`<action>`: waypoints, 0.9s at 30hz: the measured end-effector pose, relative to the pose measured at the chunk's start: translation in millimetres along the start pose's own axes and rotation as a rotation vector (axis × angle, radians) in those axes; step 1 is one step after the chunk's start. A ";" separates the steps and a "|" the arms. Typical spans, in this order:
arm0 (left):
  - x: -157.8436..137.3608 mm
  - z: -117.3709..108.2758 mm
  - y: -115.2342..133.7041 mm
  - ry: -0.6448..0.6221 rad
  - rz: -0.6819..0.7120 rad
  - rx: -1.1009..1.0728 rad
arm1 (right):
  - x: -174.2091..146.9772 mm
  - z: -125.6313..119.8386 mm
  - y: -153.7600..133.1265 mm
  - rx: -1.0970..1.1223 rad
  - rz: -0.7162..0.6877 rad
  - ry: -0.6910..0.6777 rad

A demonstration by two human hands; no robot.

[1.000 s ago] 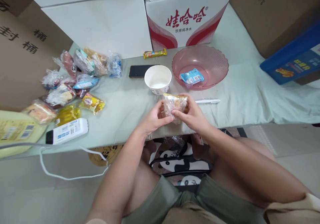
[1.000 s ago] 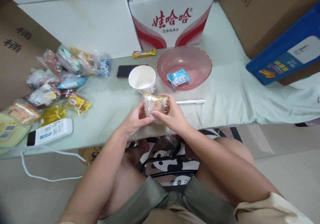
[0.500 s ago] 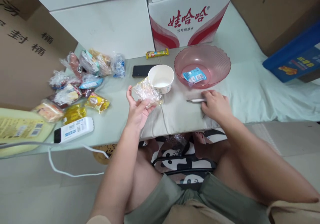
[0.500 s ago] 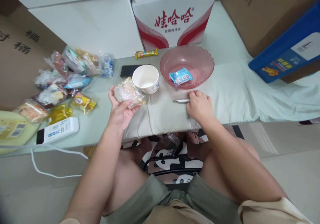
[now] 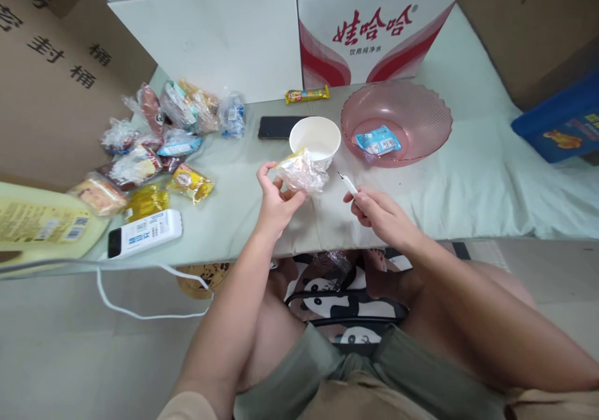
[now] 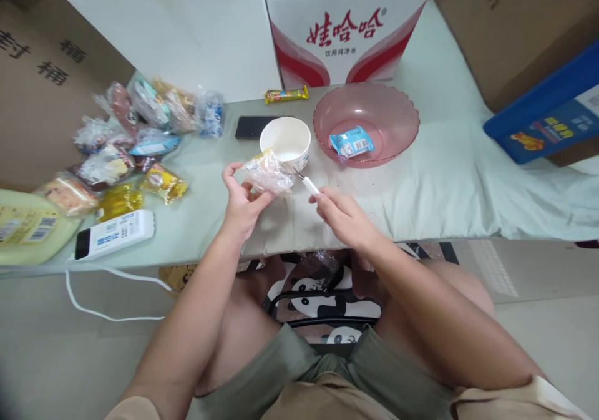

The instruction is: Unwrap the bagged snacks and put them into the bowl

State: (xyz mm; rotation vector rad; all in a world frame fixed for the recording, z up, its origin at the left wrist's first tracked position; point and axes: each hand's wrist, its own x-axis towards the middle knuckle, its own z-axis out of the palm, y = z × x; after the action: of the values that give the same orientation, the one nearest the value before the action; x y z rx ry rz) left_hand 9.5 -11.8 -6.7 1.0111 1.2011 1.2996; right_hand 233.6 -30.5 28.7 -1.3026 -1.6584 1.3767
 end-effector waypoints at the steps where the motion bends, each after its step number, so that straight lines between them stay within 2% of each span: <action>1: -1.8 3.1 -2.1 -0.027 0.011 0.026 | -0.5 3.9 -2.1 0.070 0.027 -0.030; 4: -7.9 14.7 -4.8 -0.120 0.012 0.045 | -0.7 13.0 -5.1 0.172 0.071 -0.111; 6: -10.7 21.6 -3.3 -0.157 -0.012 0.014 | -0.2 16.6 -3.7 0.137 0.079 -0.130; 10: -8.4 23.4 5.8 -0.076 -0.032 -0.129 | 1.5 15.3 1.3 -0.133 0.052 -0.066; 14: -1.1 9.0 14.4 0.033 0.028 -0.169 | 4.1 1.2 3.7 -0.347 0.057 -0.044; 16: -0.9 2.9 14.6 0.025 0.041 -0.162 | 6.2 -9.1 5.4 -0.496 0.069 0.031; 18: -3.9 1.3 11.4 -0.035 0.020 -0.143 | 8.7 -19.1 8.1 -0.706 0.085 0.113; 20: -8.8 4.3 6.2 -0.123 -0.029 -0.090 | 11.4 -27.2 11.3 -0.879 0.112 0.157; 23: -15.7 12.2 0.2 -0.214 -0.056 0.117 | 14.6 -34.5 15.3 -0.985 0.144 0.208; 25: -18.1 15.4 -0.1 -0.199 -0.025 0.320 | 15.8 -37.1 16.9 -1.018 0.150 0.241; 27: -17.9 15.2 2.1 -0.118 0.027 0.471 | 16.3 -38.7 17.9 -1.058 0.123 0.277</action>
State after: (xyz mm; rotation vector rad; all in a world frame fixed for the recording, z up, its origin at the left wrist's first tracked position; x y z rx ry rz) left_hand 25.8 -28.0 -1.3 1.4221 1.4397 0.9776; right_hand 268.3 -2.2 20.1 -2.0476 -2.1919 0.2466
